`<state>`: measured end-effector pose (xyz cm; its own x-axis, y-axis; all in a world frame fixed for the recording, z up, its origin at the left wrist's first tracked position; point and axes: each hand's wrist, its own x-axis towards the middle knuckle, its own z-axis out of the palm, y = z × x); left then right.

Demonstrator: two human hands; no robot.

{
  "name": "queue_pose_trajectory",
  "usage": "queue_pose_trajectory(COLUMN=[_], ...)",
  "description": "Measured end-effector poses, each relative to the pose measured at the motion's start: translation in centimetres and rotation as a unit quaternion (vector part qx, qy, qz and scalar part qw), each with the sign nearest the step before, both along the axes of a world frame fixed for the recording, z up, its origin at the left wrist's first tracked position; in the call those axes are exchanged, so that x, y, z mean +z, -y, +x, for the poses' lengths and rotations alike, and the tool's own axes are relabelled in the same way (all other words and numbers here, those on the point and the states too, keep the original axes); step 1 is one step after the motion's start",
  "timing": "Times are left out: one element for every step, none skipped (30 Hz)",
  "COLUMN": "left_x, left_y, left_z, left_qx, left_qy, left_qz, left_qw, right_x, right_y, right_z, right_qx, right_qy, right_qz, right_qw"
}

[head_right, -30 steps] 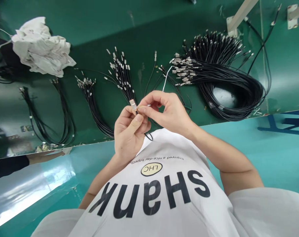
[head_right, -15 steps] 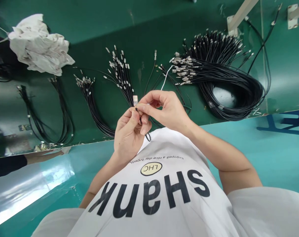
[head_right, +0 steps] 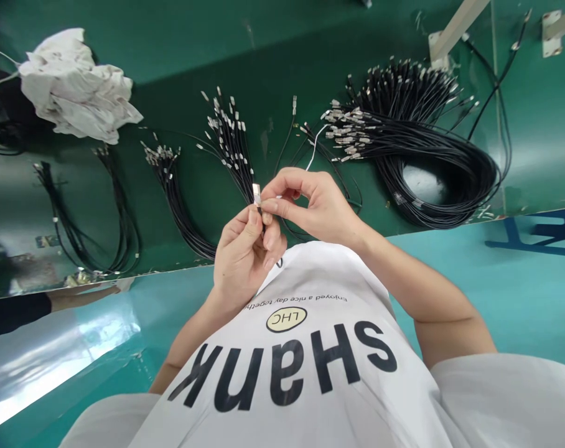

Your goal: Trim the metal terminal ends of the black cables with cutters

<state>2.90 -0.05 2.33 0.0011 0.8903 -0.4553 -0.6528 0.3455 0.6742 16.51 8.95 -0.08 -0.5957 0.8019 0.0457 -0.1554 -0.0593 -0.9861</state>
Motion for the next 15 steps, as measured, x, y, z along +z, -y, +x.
queue_pose_trajectory(left_x=[0.04,0.09,0.13,0.16,0.19,0.21,0.21,0.2,0.18,0.15,0.11,0.05,-0.01,-0.07,-0.12], left_y=[0.0,0.0,0.0,-0.01,-0.02,-0.03,-0.04,-0.05,-0.04,-0.03,-0.01,0.02,0.04,0.06,0.07], left_z=[-0.03,-0.06,-0.09,-0.12,-0.14,-0.16,-0.16,-0.15,-0.13,-0.1,-0.06,-0.02,0.02,0.06,0.09], left_qx=[-0.003,-0.006,-0.01,-0.014,-0.017,-0.017,-0.013,-0.008,-0.003,0.001,0.004,0.006,0.009,0.014,0.02], left_qy=[0.003,0.006,0.009,0.011,0.011,0.007,0.002,-0.004,-0.009,-0.011,-0.01,-0.007,-0.005,-0.003,-0.003], left_qz=[-0.002,-0.003,-0.004,-0.004,-0.006,-0.01,-0.014,-0.018,-0.02,-0.019,-0.015,-0.008,-0.002,0.004,0.008], left_qw=[1.0,1.0,1.0,1.0,1.0,1.0,1.0,1.0,1.0,1.0,1.0,1.0,1.0,1.0,1.0], right_x=[-0.05,-0.09,-0.11,-0.14,-0.16,-0.18,-0.2,-0.2,-0.18,-0.16,-0.12,-0.07,-0.03,0.0,0.02], right_y=[-0.07,-0.14,-0.18,-0.21,-0.22,-0.2,-0.17,-0.13,-0.08,-0.04,-0.01,0.02,0.03,0.03,0.03], right_z=[0.09,0.18,0.26,0.33,0.38,0.42,0.45,0.46,0.46,0.46,0.46,0.45,0.45,0.44,0.44], right_qx=[0.005,0.01,0.015,0.019,0.021,0.022,0.02,0.016,0.011,0.007,0.005,0.004,0.003,0.003,0.002], right_qy=[-0.002,-0.004,-0.007,-0.01,-0.013,-0.015,-0.016,-0.014,-0.011,-0.007,-0.004,-0.001,0.001,0.003,0.004], right_qz=[0.007,0.013,0.017,0.018,0.018,0.015,0.012,0.01,0.009,0.01,0.013,0.016,0.019,0.022,0.023], right_qw=[1.0,1.0,1.0,1.0,1.0,1.0,1.0,1.0,1.0,1.0,1.0,1.0,1.0,1.0,1.0])
